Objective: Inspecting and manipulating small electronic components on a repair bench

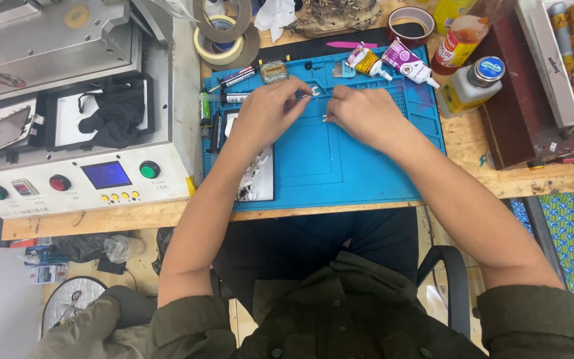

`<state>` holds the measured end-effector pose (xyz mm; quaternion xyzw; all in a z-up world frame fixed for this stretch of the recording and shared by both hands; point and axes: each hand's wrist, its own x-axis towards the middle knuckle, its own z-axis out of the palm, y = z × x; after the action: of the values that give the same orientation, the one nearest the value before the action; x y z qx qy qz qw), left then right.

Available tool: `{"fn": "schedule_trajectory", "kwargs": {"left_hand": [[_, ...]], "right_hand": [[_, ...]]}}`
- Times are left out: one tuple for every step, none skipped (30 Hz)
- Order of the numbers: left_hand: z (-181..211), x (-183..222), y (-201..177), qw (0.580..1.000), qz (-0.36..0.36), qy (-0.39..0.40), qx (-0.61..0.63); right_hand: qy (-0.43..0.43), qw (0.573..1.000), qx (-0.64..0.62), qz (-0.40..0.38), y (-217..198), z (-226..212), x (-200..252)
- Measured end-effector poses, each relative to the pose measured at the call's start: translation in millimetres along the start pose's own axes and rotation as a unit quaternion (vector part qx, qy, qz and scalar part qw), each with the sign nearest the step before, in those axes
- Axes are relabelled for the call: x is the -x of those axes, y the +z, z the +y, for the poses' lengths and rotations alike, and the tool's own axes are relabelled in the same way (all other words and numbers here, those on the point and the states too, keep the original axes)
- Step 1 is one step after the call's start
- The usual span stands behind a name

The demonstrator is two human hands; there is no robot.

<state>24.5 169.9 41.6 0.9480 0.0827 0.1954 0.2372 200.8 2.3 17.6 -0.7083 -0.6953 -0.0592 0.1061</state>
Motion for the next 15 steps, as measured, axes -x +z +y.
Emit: {"fn": "schedule_trajectory", "kwargs": {"left_hand": [[0.7,-0.1,-0.8,1.000,-0.004,0.007,-0.004],[0.7,-1.2,-1.4,1.000,-0.002,0.007,-0.005],[0.6,-2.2,-2.1,1.000,-0.001,0.011,-0.007],[1.2,0.1,-1.3,1.000,-0.002,0.013,-0.008],[-1.3,1.0,1.0,1.000,-0.002,0.010,-0.008],[-4.0,0.7,2.5,1.000,-0.004,0.016,-0.011],[-6.6,0.2,3.8,1.000,-0.006,0.021,-0.014],[-6.2,0.8,3.0,1.000,-0.006,0.020,-0.014],[-5.5,1.2,2.3,1.000,-0.010,0.021,-0.014],[-4.4,1.1,2.4,1.000,-0.015,0.022,-0.013],[-5.5,0.6,3.5,1.000,-0.015,0.022,-0.012],[-6.7,0.2,4.5,0.999,-0.018,0.026,-0.011],[-7.9,-0.1,5.4,0.999,-0.022,0.029,-0.009],[-7.2,0.3,5.0,0.999,-0.022,0.029,-0.009],[-6.3,0.5,4.5,0.999,-0.026,0.028,-0.006]], "right_hand": [[-0.006,1.000,0.024,0.013,-4.0,-2.9,1.7],[-0.007,1.000,0.026,0.014,-3.2,-1.2,0.3],[-0.012,0.999,0.033,0.020,-2.4,0.4,-1.0],[-0.016,0.999,0.036,0.023,0.2,0.0,-0.2],[-0.018,0.999,0.035,0.021,-0.3,-0.9,0.6],[-0.016,0.999,0.028,0.018,-1.7,-1.0,0.2],[-0.013,1.000,0.021,0.014,-3.3,-1.1,-0.1],[-0.014,1.000,0.021,0.014,-2.5,-1.3,-0.2],[-0.016,0.999,0.029,0.011,-1.7,-1.4,-0.1],[-0.016,0.999,0.037,0.007,-1.3,-1.0,0.9],[-0.016,0.999,0.038,0.007,-0.6,0.4,0.7],[-0.012,1.000,0.016,0.002,0.2,1.8,0.0],[-0.008,1.000,-0.006,-0.002,0.9,3.2,-0.8],[-0.009,1.000,-0.005,-0.002,2.1,4.4,-1.2],[-0.002,1.000,-0.026,-0.003,3.2,5.6,-1.7]]}}
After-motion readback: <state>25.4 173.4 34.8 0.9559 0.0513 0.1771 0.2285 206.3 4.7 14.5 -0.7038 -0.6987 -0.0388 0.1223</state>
